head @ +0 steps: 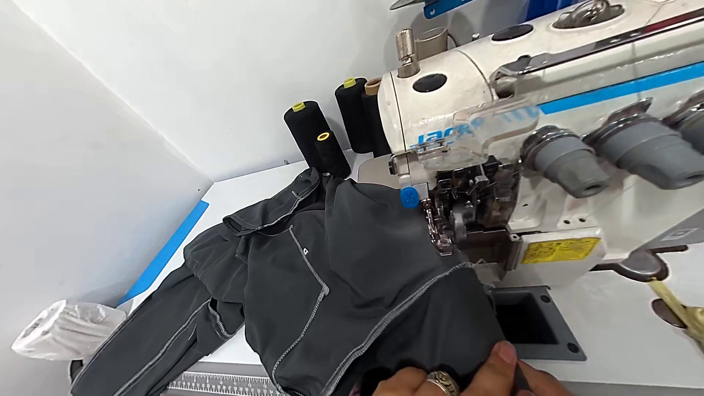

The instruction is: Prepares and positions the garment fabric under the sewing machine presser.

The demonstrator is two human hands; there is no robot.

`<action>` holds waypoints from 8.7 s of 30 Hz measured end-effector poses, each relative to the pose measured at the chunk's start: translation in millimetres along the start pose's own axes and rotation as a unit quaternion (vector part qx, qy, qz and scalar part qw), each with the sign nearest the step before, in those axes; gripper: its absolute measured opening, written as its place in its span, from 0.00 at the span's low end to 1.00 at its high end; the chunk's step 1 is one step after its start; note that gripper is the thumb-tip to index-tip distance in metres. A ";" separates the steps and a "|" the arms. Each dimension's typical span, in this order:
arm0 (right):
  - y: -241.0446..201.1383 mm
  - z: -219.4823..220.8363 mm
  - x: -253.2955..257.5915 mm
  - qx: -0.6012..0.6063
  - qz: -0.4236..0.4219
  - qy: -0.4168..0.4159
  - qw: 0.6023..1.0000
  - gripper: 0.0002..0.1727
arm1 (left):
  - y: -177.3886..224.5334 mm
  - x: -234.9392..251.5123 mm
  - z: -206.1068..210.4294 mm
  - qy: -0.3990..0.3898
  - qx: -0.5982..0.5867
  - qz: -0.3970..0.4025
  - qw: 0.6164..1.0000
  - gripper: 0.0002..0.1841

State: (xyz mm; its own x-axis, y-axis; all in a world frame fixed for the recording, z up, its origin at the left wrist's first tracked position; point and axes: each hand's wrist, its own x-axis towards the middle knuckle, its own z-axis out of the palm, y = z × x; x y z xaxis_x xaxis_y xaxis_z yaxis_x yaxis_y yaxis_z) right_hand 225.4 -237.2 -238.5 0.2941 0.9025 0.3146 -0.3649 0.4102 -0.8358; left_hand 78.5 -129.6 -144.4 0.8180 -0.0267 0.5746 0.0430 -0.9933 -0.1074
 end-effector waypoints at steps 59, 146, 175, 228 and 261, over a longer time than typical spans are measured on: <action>-65.5 39.1 17.2 -0.018 0.080 0.108 0.991 0.20 | -89.5 -17.6 -54.1 -0.006 0.073 -0.257 0.964 0.12; -64.4 34.3 44.1 -0.050 0.050 0.136 0.988 0.14 | -32.7 34.1 -3.7 0.133 -0.021 0.000 0.991 0.03; -45.0 37.6 45.5 0.012 -0.048 0.138 0.989 0.08 | -28.2 21.7 4.3 0.146 -0.044 -0.033 0.988 0.03; -57.2 42.5 42.4 -0.073 -0.046 0.185 0.979 0.08 | -21.8 23.8 -1.1 0.141 0.038 -0.016 0.989 0.05; -78.9 11.5 54.8 -0.225 -0.037 0.109 0.967 0.08 | -55.8 49.3 -8.0 0.109 -0.037 0.019 0.993 0.05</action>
State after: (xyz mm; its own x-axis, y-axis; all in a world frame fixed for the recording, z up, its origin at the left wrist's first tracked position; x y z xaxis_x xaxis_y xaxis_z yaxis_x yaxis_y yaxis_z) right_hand 260.1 -218.6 -150.1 0.5020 0.8033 0.3206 0.0725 0.3303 -0.9411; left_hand 111.8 -76.3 -103.6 0.6748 -0.0807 0.7336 -0.0349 -0.9964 -0.0775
